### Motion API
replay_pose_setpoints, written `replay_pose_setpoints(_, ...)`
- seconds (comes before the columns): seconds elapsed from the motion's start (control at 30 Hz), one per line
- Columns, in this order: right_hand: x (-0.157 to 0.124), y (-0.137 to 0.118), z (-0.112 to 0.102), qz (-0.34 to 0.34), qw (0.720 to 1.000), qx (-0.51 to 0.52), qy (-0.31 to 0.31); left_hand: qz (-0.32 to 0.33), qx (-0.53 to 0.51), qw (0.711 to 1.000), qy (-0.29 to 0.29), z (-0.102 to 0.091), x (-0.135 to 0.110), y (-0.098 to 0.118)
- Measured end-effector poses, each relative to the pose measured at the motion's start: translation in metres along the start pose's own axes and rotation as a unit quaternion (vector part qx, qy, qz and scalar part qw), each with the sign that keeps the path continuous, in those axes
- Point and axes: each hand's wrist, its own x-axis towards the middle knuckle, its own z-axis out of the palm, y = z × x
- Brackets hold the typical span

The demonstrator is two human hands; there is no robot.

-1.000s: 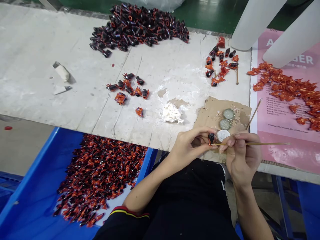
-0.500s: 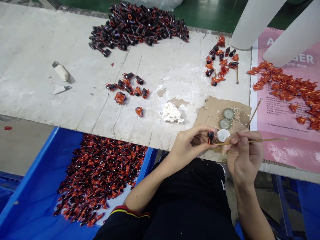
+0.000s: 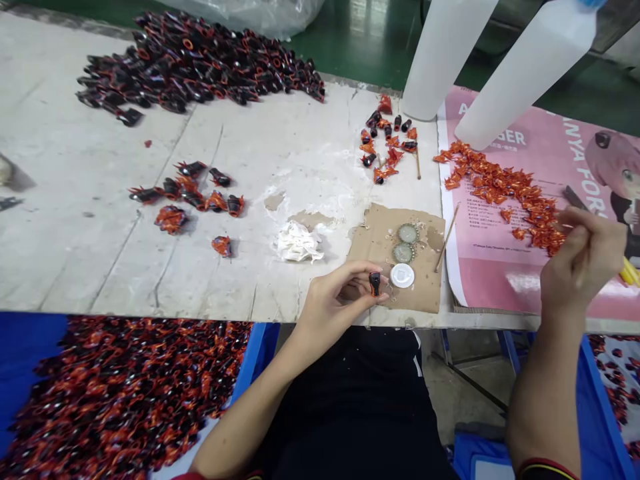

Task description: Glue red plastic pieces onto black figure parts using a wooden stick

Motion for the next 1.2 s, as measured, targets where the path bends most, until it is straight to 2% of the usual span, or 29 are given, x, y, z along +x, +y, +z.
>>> replay_pose_setpoints(0.1, 0.017, 0.015, -0.019, -0.042, 0.994, -0.079, -0.061, -0.003, 0.005, 1.0, 0.002, 0.0, -0.001, 0.001)
replay_pose_setpoints(0.23, 0.023, 0.027, -0.022, -0.081, 0.978, -0.131, -0.141, -0.012, 0.004, 1.0, 0.006, 0.001, -0.001, 0.001)
replay_pose_setpoints(0.37, 0.027, 0.039, -0.017, -0.092, 0.973, -0.135, -0.161, -0.012, 0.009, 1.0, 0.005, 0.001, 0.0, 0.001)
replay_pose_setpoints(0.5, 0.017, 0.036, -0.01, -0.09, 0.98, -0.115, -0.134, -0.012, 0.004, 1.0, 0.008, 0.002, 0.0, 0.003)
replay_pose_setpoints(0.6, -0.012, 0.018, 0.005, -0.087, 0.99, -0.074, -0.085, 0.004, -0.001, 1.0, 0.019, 0.004, -0.002, 0.004)
replay_pose_setpoints(0.67, -0.038, -0.002, 0.02, -0.085, 0.993, -0.028, -0.072, 0.021, -0.004, 1.0, 0.019, 0.005, -0.003, 0.005)
replay_pose_setpoints(0.73, -0.064, -0.028, 0.035, -0.055, 0.991, 0.01, -0.118, 0.04, -0.007, 0.999, 0.014, 0.007, -0.004, 0.006)
replay_pose_setpoints(0.8, -0.086, -0.056, 0.045, -0.04, 0.982, 0.094, -0.159, 0.057, 0.003, 0.998, 0.015, 0.008, -0.005, 0.009)
replay_pose_setpoints(0.93, -0.107, -0.096, 0.054, 0.006, 0.96, 0.174, -0.22, 0.08, 0.036, 0.996, 0.018, 0.011, -0.007, 0.012)
replay_pose_setpoints(1.03, -0.112, -0.106, 0.057, 0.0, 0.949, 0.189, -0.254, 0.094, 0.057, 0.994, 0.002, 0.011, -0.008, 0.013)
replay_pose_setpoints(1.2, -0.12, -0.108, 0.062, -0.014, 0.938, 0.184, -0.292, 0.149, 0.124, 0.981, 0.009, 0.008, -0.008, 0.014)
